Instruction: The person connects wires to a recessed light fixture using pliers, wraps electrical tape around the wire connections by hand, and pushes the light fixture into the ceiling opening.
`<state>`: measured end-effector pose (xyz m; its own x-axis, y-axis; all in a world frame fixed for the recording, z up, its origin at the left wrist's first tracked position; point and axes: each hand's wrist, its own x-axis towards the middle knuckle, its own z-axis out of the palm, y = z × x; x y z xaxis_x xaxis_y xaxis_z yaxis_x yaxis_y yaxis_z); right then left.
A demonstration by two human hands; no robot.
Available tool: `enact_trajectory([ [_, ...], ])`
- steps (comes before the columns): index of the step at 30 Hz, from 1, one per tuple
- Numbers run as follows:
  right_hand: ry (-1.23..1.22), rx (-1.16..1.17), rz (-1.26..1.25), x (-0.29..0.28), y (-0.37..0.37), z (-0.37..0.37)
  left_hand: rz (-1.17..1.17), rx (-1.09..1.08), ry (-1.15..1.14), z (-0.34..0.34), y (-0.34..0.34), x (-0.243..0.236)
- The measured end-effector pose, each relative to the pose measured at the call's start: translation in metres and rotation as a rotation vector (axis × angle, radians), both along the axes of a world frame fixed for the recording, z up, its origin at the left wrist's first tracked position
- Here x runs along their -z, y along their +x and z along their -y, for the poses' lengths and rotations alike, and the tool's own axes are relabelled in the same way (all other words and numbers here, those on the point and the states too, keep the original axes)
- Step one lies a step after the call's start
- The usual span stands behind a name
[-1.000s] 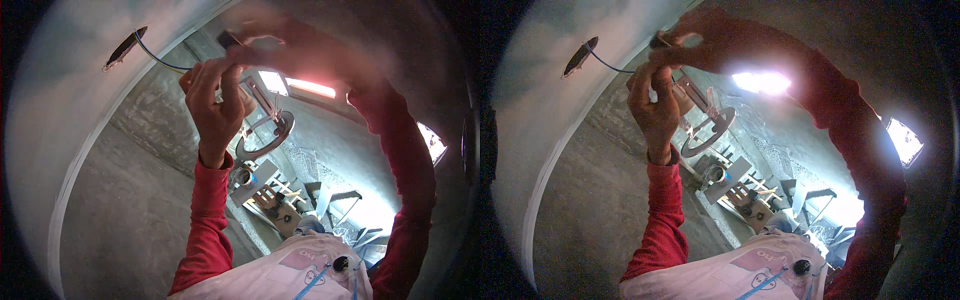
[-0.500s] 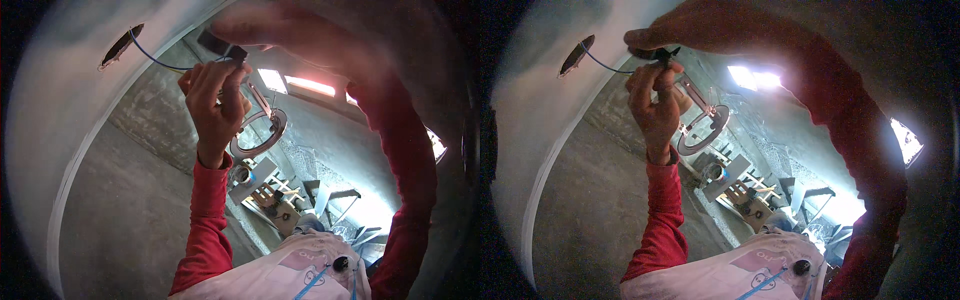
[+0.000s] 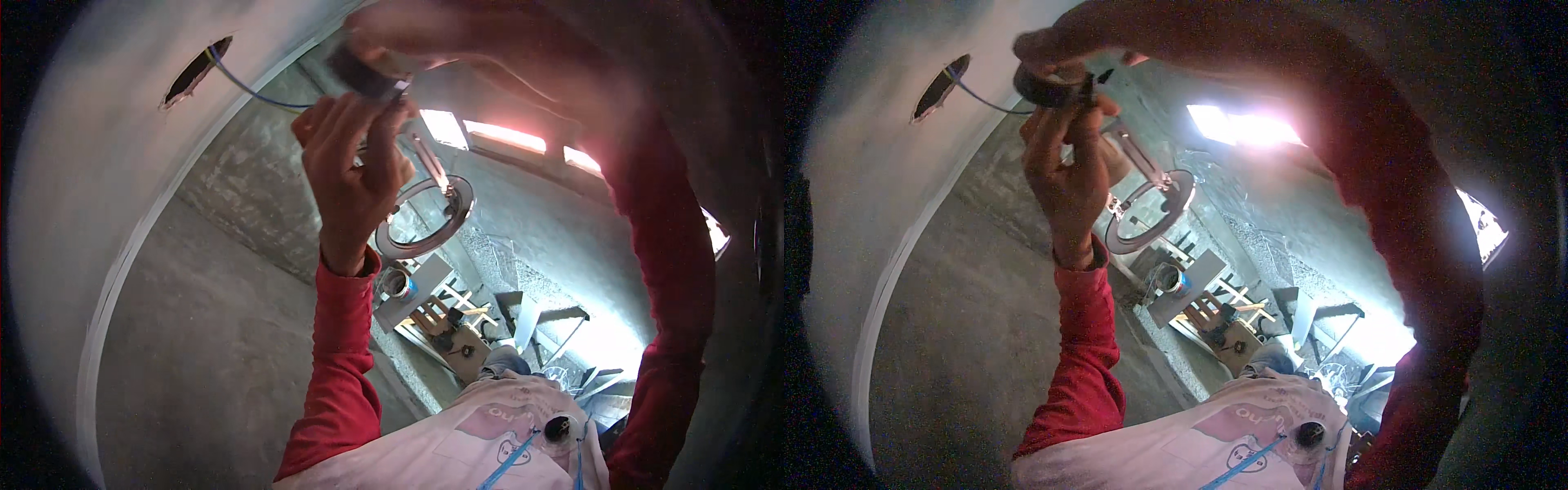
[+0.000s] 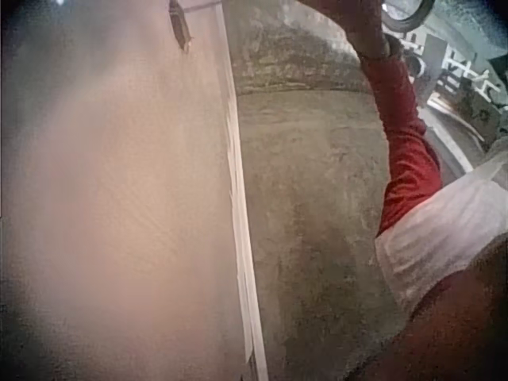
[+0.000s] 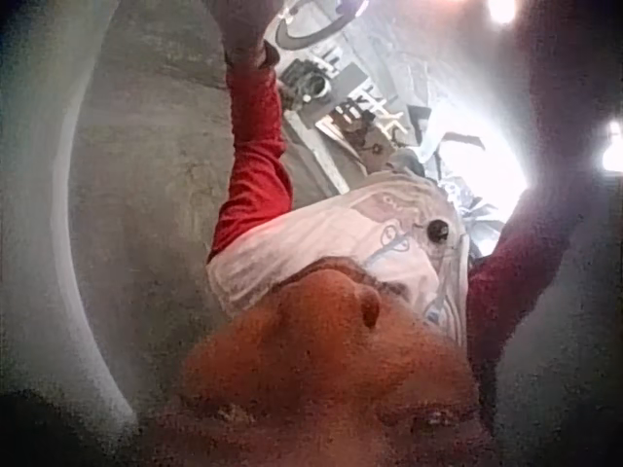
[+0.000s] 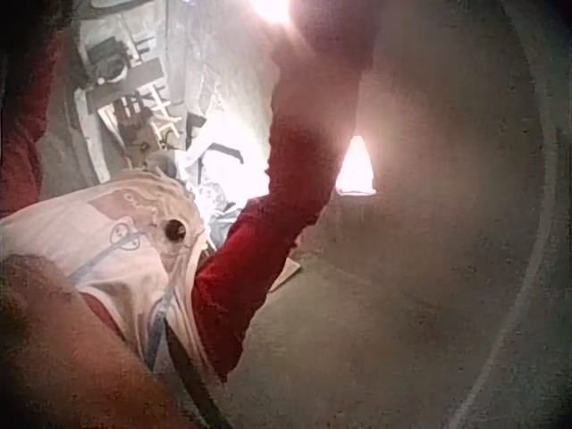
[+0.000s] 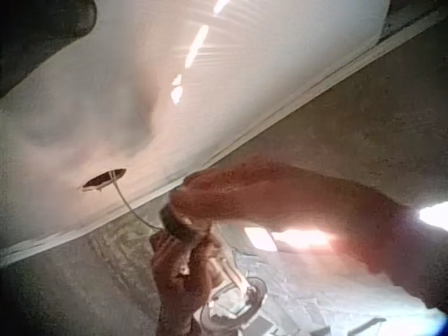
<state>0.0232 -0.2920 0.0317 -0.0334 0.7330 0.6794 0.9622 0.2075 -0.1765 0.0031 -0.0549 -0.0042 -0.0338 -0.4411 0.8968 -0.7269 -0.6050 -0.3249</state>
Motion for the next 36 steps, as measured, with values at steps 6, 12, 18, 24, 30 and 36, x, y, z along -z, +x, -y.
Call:
enact_trajectory([
  [6,-0.161,0.095,-0.394,-0.021,-0.025,-0.019,-0.177,-0.034,-0.169,0.006,-0.014,0.001],
  [12,0.277,0.219,-0.313,0.031,0.015,-0.038,-0.312,0.127,-0.253,0.007,-0.019,-0.001],
  [18,0.398,0.175,-0.314,0.036,0.006,-0.045,-0.407,0.219,-0.173,0.005,-0.03,-0.004],
  [24,0.672,0.666,0.274,0.05,0.007,-0.048,-0.28,0.183,-0.264,0.013,-0.021,-0.004],
  [30,0.431,0.775,0.349,0.042,-0.023,-0.024,-0.167,0.062,-0.277,0.02,-0.01,-0.003],
  [36,0.328,0.74,0.415,0.028,-0.038,-0.012,-0.104,-0.102,-0.176,0.024,-0.007,-0.002],
])
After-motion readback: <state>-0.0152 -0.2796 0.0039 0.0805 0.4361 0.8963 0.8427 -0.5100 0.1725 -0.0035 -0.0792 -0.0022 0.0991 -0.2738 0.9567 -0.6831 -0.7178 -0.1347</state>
